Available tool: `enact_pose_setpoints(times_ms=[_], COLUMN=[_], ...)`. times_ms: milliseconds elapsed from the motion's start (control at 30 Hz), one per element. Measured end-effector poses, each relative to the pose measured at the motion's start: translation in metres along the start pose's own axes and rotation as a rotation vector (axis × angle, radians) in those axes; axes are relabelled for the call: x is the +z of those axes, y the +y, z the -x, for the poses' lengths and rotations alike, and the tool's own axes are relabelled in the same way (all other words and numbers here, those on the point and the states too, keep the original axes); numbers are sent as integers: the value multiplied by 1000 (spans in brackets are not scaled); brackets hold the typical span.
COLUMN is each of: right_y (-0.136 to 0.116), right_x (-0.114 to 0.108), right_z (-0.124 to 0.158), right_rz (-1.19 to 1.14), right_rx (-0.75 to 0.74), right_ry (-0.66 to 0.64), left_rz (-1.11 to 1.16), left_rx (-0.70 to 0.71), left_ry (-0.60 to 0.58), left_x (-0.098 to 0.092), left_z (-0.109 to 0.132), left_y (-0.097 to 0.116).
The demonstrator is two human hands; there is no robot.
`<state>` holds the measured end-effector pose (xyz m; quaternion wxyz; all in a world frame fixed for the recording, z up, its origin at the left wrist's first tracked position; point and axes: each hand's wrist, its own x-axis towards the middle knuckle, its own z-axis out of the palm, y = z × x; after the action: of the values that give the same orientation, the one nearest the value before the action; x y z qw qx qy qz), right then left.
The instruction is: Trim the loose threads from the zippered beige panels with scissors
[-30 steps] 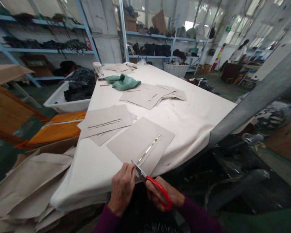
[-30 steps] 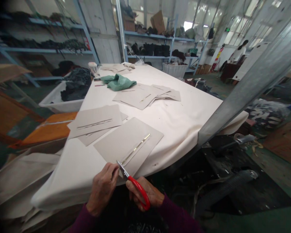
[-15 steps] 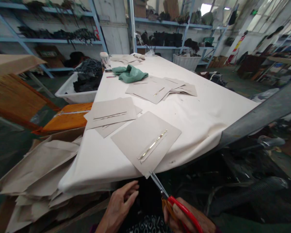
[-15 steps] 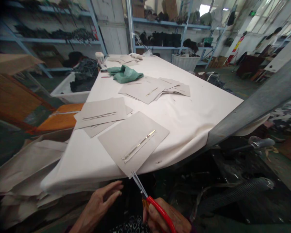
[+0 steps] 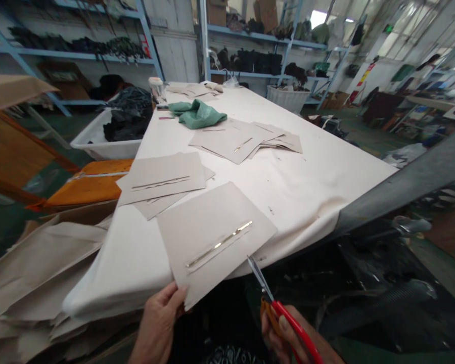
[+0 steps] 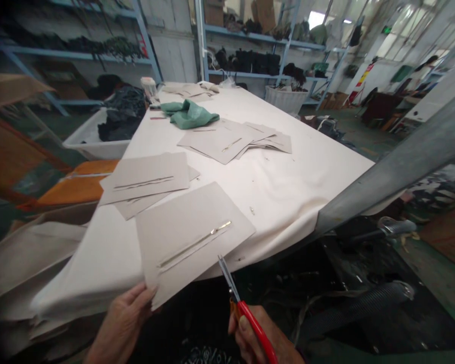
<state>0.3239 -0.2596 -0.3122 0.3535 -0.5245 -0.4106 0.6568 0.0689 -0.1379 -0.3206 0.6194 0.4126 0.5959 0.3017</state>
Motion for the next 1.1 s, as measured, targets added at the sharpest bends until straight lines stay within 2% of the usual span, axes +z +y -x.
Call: enact_pose_setpoints(times_ms=[33, 100, 167, 200, 233, 267, 333, 400, 467, 567, 667, 867, 1100], right_y=[-5, -13, -19, -21, -23, -24, -25, -26, -28, -33, -37, -42, -70], right_x=[-4, -11, -16, -17, -18, -17, -16, -14, -12, -10, -10, -7, -8], right_z=[-1, -5, -11, -14, -16, -19, -23, -26, -28, -31, -34, -46, -32], right_rz=[29, 67, 108, 166, 262, 397, 722, 995, 1167, 1337, 1441, 1573, 1642], right_rx=[-19, 8, 57, 67, 63, 51, 42, 74, 118, 176, 211, 161, 187], right_ry=[25, 114, 218, 264, 309, 349, 446, 534, 588, 632, 644, 661, 505], left_rz=[-187, -553, -822, -906, -966, -1015, -1110, -1220, -1323, -1394, -1400, -1399, -1344], left_rx=[45, 243, 547, 713, 875, 1014, 1215, 1328, 1366, 1356, 1344, 1337, 1319], left_ry=[60, 283, 511, 572, 578, 532, 362, 187, 76, 57, 88, 99, 82], left_x=[-15, -38, -45, -41, -33, -20, 11, 41, 64, 80, 82, 80, 81], left_z=[0, 2, 5, 6, 7, 6, -2, -16, -34, -56, -64, -62, -64], left_y=[-2, -6, -4, -2, 2, 6, 16, 25, 30, 31, 29, 25, 25])
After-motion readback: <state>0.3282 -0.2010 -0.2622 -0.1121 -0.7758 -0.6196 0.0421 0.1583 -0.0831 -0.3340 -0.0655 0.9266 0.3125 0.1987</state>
